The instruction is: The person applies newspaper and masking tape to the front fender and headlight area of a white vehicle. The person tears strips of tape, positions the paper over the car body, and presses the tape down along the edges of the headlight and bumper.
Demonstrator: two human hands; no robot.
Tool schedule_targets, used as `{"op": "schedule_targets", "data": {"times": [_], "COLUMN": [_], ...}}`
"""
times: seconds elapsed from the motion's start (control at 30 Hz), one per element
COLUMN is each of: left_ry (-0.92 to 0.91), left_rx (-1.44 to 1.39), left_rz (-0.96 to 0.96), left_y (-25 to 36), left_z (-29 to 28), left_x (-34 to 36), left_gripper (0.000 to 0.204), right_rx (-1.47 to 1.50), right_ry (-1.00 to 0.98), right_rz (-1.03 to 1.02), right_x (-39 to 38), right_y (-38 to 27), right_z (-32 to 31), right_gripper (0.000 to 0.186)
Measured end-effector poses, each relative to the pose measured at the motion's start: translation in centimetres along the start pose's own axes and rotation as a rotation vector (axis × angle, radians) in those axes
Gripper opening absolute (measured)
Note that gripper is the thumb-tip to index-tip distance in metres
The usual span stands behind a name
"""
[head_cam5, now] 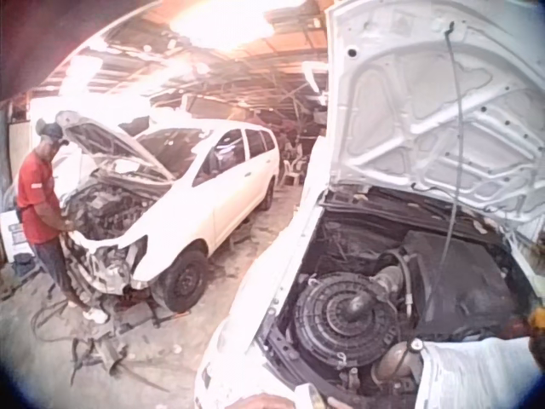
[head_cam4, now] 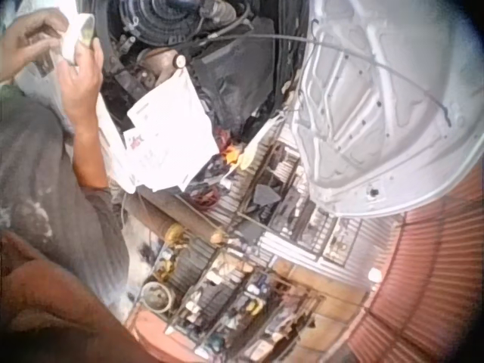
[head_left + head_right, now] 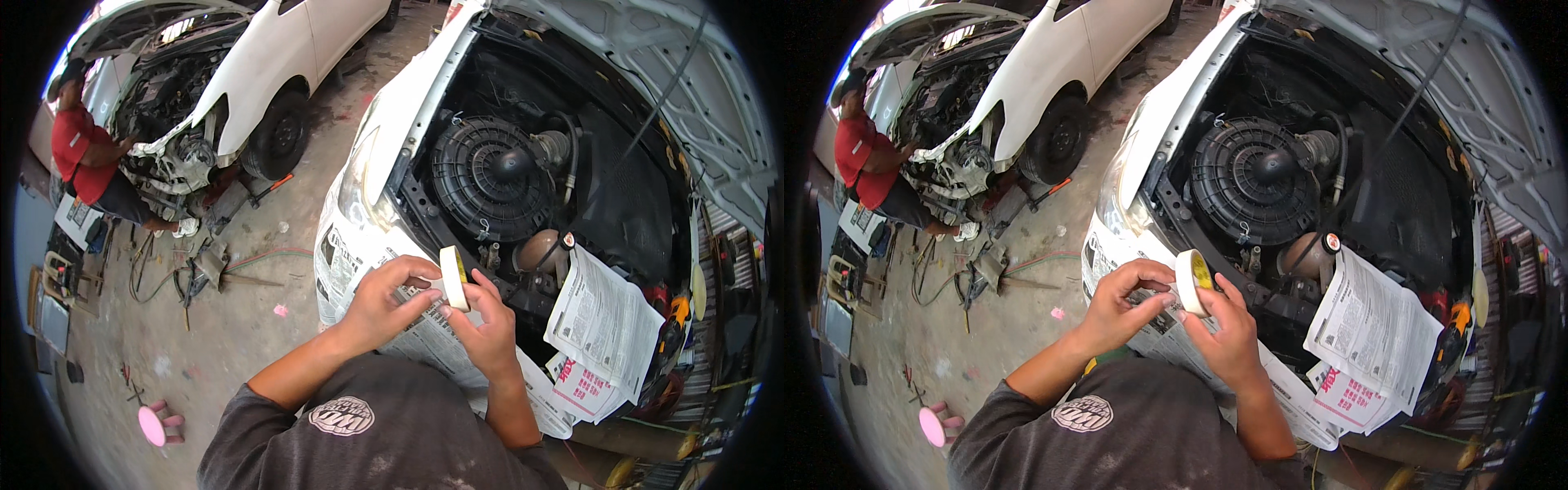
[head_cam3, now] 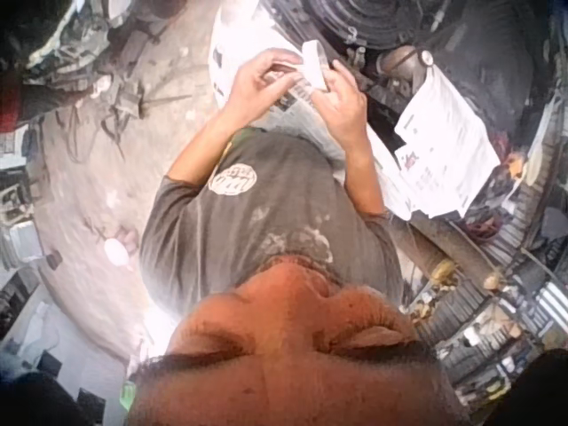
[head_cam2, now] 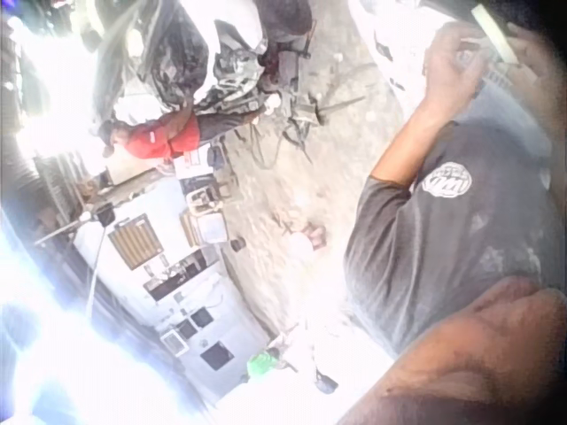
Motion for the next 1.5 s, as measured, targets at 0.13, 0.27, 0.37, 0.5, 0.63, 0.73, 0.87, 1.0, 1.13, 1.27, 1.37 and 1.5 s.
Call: {"op": "schedule_targets", "data": {"times": [0.13,0.27,0.37,0.5,0.63,0.73,0.87,1.0,1.13,1.27,1.37,1.5], "left_ry": [-0.072,-0.110,-0.137,-0.075,-0.070,-0.107,-0.096,0.008,-0.011,-0.065,0.268,0.341], "left_rx": [0.087,0.162,0.088,0.049,0.063,-0.068,-0.158,-0.113,-0.068,0.017,0.022,-0.034], "left_rz": [0.095,0.064,-0.060,-0.099,-0.092,-0.164,-0.246,-0.148,-0.125,-0.197,-0.037,0.165], "left_y": [1.3,0.9,-0.6,-1.6,-1.5,-3.0,-6.2,-5.7,-6.3,-3.6,-2.5,-2.1], "left_z": [1.3,2.1,2.3,2.4,2.1,2.4,3.1,2.0,0.8,-1.1,-2.7,-4.6], "left_x": [-0.1,-1.0,-2.2,-3.4,-4.0,-4.8,-7.2,-8.0,-8.6,-8.7,-8.0,-7.0], "left_gripper": [0.019,0.014,0.014,0.016,0.017,0.015,0.012,0.014,0.020,0.028,0.027,0.016], "right_rx": [-0.103,-0.128,-0.145,-0.177,-0.229,-0.295,-0.351,-0.438,-0.490,-0.475,-0.455,-0.202], "right_ry": [0.057,0.062,0.060,0.052,0.010,-0.036,-0.157,-0.276,-0.445,-0.503,-0.464,-0.451], "right_rz": [-0.110,-0.136,-0.168,-0.193,-0.136,-0.094,-0.051,-0.104,-0.265,-0.241,-0.134,-0.048], "right_x": [-1.5,-3.0,-3.9,-4.1,-4.5,-5.5,-6.5,-5.4,-3.3,-0.9,-0.3,-0.4], "right_y": [-1.0,-0.4,-0.1,-0.5,-0.8,-0.5,-0.1,-1.1,-3.1,-2.5,-3.0,-4.0], "right_z": [-0.9,-0.9,-0.4,0.0,0.6,1.2,2.2,3.0,4.2,4.1,4.4,5.7], "right_gripper": [0.026,0.031,0.032,0.031,0.031,0.030,0.031,0.028,0.025,0.025,0.033,0.042]}}
Point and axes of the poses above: each hand's wrist, its own x-axis towards the middle knuckle, its own z-axis out of the palm, y = z × x, the point moved 6 cm from there along x, towards the middle knuckle, and after that the axes turned 2 degrees about z, right-handed, at the moved point
